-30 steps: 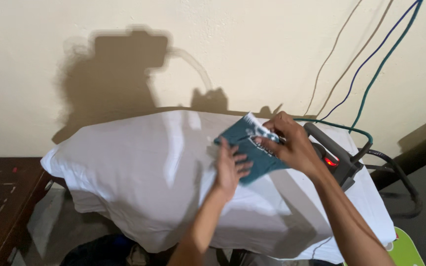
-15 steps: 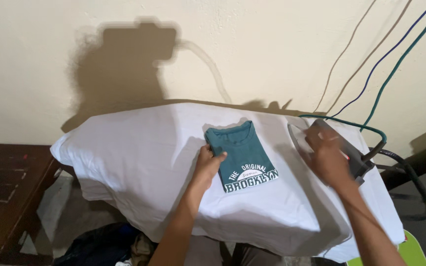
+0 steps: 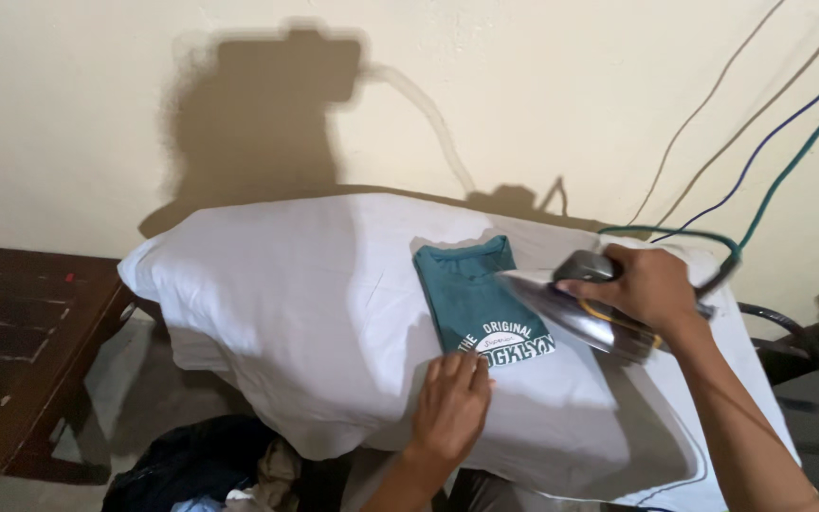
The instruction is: The person irons a teal t-shirt on a white pillow, smoothing the fabric and folding it after ironing. They then pick up a pair of light blue jeans, lay them on the pillow, and begin ironing the denim fabric.
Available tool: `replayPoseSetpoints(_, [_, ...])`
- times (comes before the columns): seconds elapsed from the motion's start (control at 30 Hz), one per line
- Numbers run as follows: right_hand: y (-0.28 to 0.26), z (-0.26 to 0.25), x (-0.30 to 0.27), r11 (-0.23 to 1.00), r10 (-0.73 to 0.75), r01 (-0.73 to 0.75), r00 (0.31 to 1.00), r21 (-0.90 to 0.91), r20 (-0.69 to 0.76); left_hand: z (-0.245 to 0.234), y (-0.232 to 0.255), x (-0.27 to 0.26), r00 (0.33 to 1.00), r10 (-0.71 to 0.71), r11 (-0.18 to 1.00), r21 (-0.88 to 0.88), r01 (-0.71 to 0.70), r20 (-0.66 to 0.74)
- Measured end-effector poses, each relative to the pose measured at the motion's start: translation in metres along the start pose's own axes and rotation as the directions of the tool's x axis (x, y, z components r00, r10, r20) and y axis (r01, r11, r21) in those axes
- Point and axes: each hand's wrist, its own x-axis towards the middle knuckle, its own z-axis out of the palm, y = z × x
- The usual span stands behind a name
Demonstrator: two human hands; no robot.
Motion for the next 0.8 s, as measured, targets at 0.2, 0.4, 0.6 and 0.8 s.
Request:
replayPoseSetpoints(0.2, [-0.067,0.021,0.035,0.908,-0.414,0.417,0.908,-0.034,0.062,-0.010,0.004,-0.009,0.995,0.089,0.996,-0.015,-0.089,-0.041])
replayPoseSetpoints(0.4, [-0.116,0.050,0.066,0.802,-0.595,0.593,0.788,-0.066,-0.158,-0.007,0.008,-0.009,0.993,0.045,0.995,-0.093,-0.034,0.113])
replayPoseSetpoints(0.6, [-0.148,0.065,0.091,0.851,-0.524,0.520,0.830,-0.072,-0.191,0.002,0.014,-0.016,0.999,0.043,0.998,-0.054,-0.043,0.008])
replayPoseSetpoints(0.8, [-0.175,0.060,0.104,0.883,-0.469,0.466,0.874,-0.052,-0.128,0.004,0.018,-0.016,0.999,-0.011,0.999,-0.044,0.012,0.038])
